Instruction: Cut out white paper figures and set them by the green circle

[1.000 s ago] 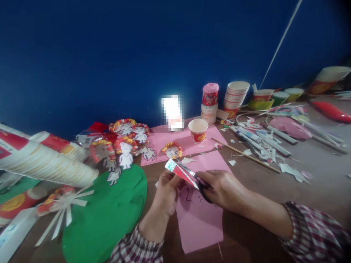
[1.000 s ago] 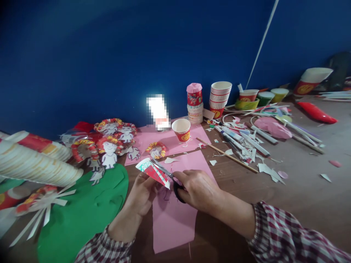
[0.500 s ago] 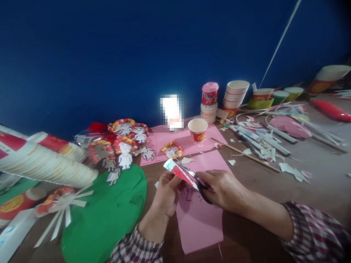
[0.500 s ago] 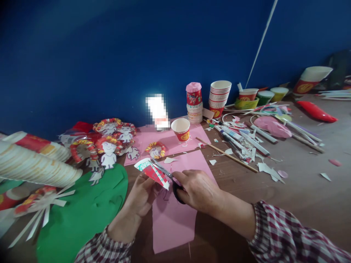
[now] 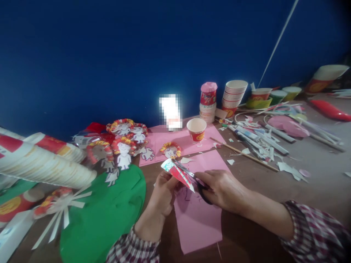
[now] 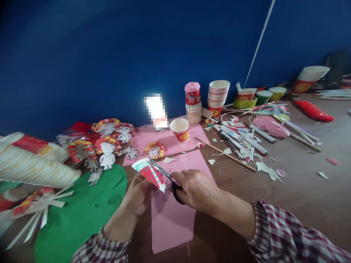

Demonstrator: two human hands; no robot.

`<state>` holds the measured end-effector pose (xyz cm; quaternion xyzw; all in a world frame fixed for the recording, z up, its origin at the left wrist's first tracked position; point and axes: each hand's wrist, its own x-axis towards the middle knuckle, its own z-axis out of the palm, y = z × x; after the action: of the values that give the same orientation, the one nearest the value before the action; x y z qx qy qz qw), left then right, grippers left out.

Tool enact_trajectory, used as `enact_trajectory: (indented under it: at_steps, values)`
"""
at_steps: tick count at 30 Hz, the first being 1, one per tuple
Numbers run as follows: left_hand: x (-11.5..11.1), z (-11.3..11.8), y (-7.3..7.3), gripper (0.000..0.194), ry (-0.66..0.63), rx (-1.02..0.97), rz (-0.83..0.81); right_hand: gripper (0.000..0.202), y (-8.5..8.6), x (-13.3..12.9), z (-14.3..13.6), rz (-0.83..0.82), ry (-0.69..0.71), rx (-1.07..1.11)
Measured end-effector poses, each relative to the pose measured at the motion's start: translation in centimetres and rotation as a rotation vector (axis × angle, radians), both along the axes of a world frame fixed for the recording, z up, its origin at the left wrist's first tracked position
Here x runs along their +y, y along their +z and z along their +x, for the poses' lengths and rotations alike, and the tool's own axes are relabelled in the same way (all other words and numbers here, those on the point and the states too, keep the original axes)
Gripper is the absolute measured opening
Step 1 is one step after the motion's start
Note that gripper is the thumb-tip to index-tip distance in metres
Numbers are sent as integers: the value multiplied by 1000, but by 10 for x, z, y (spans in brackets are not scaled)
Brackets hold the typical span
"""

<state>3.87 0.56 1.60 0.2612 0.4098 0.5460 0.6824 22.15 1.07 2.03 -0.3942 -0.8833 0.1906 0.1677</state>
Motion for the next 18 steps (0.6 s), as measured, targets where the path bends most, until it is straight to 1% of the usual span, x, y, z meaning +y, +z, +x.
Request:
enact_trajectory:
  at_steps: [4,8,13,18]
  values:
    - [0,-2,-1,18,0,32,0,14,0,0,1,-20,-1,11]
    - [1,-5,0,21,-18,70,-3,17,0,0,1,-34,0,10]
    - [1,-10,4,22,-66,152,-12,22,1,1,1,-6,7,-21]
    - [1,-16,9,23,-98,214,-42,22,0,2,1,-5,14,-45]
